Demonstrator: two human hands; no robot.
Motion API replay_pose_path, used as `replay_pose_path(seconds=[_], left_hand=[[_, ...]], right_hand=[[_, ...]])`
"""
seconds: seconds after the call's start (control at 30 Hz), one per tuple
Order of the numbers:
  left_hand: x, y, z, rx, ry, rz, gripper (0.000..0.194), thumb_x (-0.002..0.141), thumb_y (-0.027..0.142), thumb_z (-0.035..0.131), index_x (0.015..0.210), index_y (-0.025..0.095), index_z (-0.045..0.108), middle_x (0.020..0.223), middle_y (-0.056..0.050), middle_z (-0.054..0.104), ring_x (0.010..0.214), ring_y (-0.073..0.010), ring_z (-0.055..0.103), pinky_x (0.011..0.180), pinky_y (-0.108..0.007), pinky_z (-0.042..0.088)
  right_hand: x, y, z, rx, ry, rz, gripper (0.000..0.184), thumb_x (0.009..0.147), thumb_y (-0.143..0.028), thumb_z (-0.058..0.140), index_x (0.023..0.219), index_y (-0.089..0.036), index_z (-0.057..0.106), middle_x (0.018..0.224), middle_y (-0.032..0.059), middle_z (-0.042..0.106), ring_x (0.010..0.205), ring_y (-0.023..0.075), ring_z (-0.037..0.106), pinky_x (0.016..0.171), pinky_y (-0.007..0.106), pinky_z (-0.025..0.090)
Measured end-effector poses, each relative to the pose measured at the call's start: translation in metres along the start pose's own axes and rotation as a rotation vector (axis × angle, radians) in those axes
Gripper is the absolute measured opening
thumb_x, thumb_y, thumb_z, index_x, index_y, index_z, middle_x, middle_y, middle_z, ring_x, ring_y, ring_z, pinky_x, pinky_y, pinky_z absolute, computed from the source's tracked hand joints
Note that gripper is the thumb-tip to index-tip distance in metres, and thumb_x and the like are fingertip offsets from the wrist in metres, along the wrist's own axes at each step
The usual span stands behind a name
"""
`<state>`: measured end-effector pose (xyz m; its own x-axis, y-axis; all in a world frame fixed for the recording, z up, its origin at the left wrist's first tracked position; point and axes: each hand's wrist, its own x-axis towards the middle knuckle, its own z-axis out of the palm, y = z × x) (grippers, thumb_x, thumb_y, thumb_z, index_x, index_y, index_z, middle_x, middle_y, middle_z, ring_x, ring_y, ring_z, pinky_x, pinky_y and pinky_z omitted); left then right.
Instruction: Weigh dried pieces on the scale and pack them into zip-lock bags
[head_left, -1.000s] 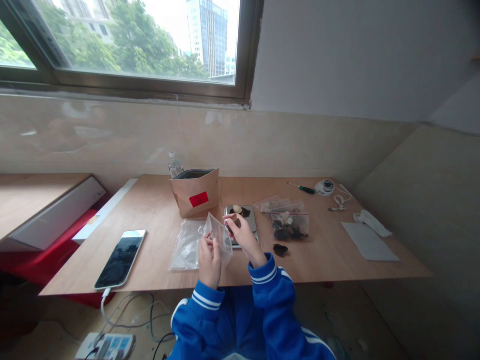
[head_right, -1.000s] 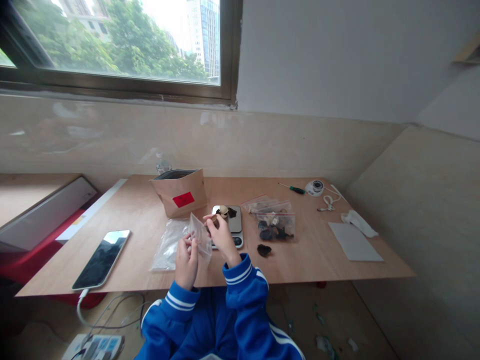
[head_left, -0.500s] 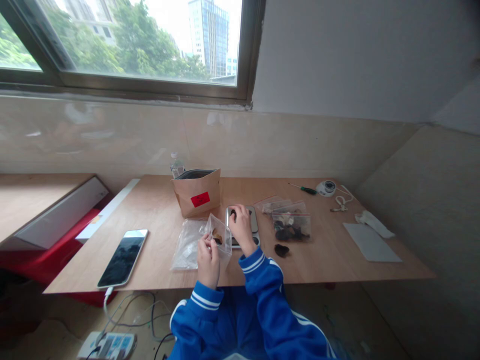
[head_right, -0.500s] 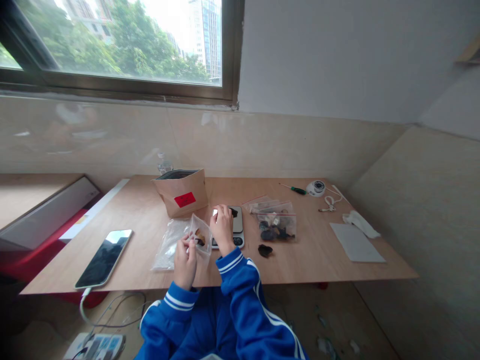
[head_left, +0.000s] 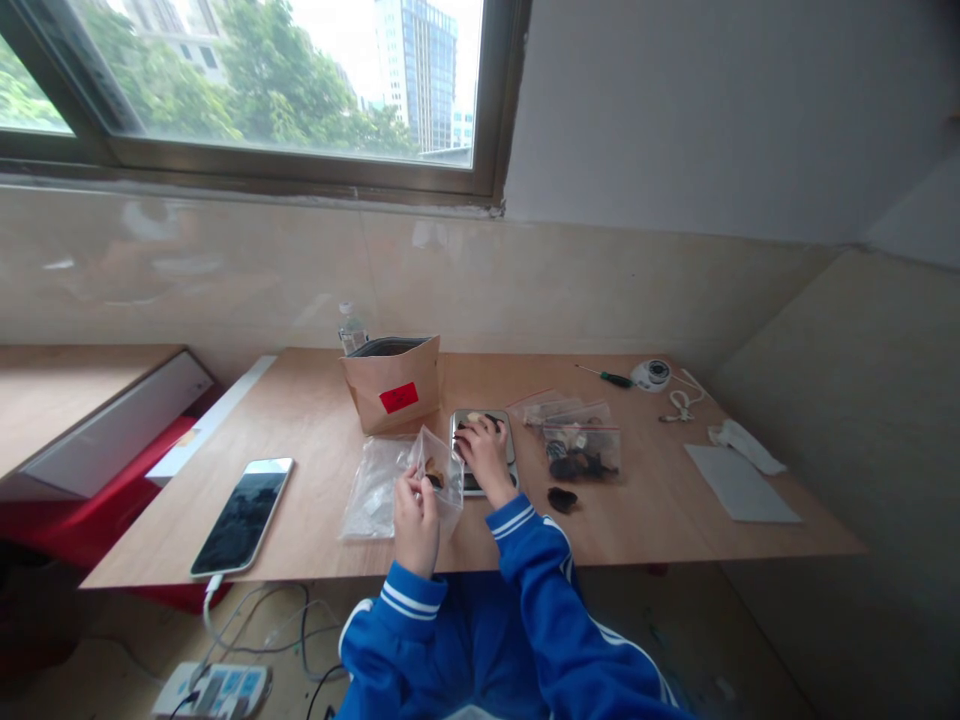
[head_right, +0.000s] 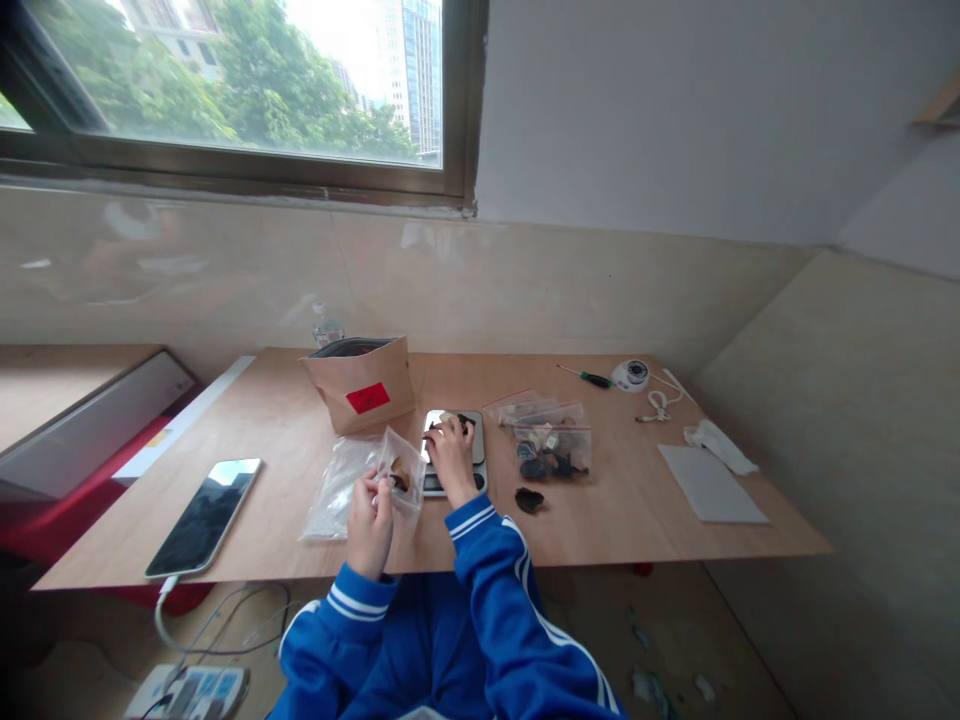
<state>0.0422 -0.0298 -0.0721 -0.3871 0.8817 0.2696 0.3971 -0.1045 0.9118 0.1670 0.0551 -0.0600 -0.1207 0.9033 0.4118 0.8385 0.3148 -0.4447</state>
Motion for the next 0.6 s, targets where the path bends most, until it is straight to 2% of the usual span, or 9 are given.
replay_pose_path(seconds=[0.13, 0.2, 0.3, 0.37, 0.47, 0.6], left_hand=[[0.000, 0.000, 0.000, -0.005, -0.011, -0.008, 0.025, 0.088, 0.041, 0.039, 0.077, 0.020, 0.044, 0.113, -0.017, 0.058, 0.113, -0.0281, 0.054, 0.085, -0.045, 0.048], [0.001, 0.002, 0.000, -0.006, -0.003, -0.004, 0.024, 0.088, 0.041, 0.039, 0.075, 0.020, 0.044, 0.112, -0.017, 0.058, 0.113, -0.0274, 0.054, 0.083, -0.044, 0.049], [0.003, 0.004, -0.002, -0.002, 0.027, 0.011, 0.025, 0.087, 0.041, 0.039, 0.073, 0.020, 0.044, 0.113, -0.017, 0.056, 0.115, -0.0279, 0.052, 0.080, -0.042, 0.050], [0.004, 0.004, -0.005, 0.009, 0.036, 0.033, 0.026, 0.087, 0.041, 0.039, 0.073, 0.020, 0.043, 0.112, -0.018, 0.056, 0.116, -0.0286, 0.051, 0.081, -0.042, 0.050], [0.005, 0.004, -0.008, 0.022, 0.024, 0.041, 0.025, 0.087, 0.041, 0.039, 0.073, 0.021, 0.043, 0.111, -0.017, 0.056, 0.116, -0.0283, 0.051, 0.082, -0.042, 0.049], [0.005, 0.004, -0.010, 0.014, 0.021, 0.010, 0.025, 0.086, 0.042, 0.039, 0.073, 0.021, 0.043, 0.112, -0.017, 0.056, 0.113, -0.0272, 0.053, 0.078, -0.040, 0.050]], right_hand=[[0.000, -0.018, -0.025, 0.294, 0.162, 0.009, 0.018, 0.088, -0.023, 0.052, 0.098, -0.022, 0.068, 0.103, 0.0053, 0.067, 0.102, 0.0199, 0.055, 0.094, 0.039, 0.036], [-0.001, -0.028, -0.038, 0.399, 0.129, -0.083, 0.020, 0.087, -0.023, 0.053, 0.102, -0.023, 0.066, 0.104, 0.0047, 0.066, 0.102, 0.0183, 0.056, 0.094, 0.035, 0.039], [-0.003, -0.032, -0.046, 0.436, 0.040, -0.169, 0.026, 0.085, -0.021, 0.054, 0.108, -0.026, 0.065, 0.109, 0.0038, 0.064, 0.106, 0.0189, 0.055, 0.097, 0.037, 0.039], [-0.003, -0.022, -0.042, 0.429, 0.071, -0.122, 0.029, 0.086, -0.019, 0.049, 0.110, -0.025, 0.064, 0.112, 0.0058, 0.062, 0.108, 0.0198, 0.054, 0.098, 0.038, 0.040], [-0.003, 0.009, -0.023, 0.371, 0.149, 0.003, 0.038, 0.086, -0.012, 0.037, 0.113, -0.018, 0.062, 0.117, 0.0117, 0.059, 0.112, 0.0216, 0.052, 0.099, 0.040, 0.042], [-0.003, 0.053, 0.002, 0.265, 0.152, 0.050, 0.050, 0.077, -0.002, 0.032, 0.118, -0.014, 0.058, 0.123, 0.0137, 0.057, 0.118, 0.0232, 0.049, 0.102, 0.044, 0.040]])
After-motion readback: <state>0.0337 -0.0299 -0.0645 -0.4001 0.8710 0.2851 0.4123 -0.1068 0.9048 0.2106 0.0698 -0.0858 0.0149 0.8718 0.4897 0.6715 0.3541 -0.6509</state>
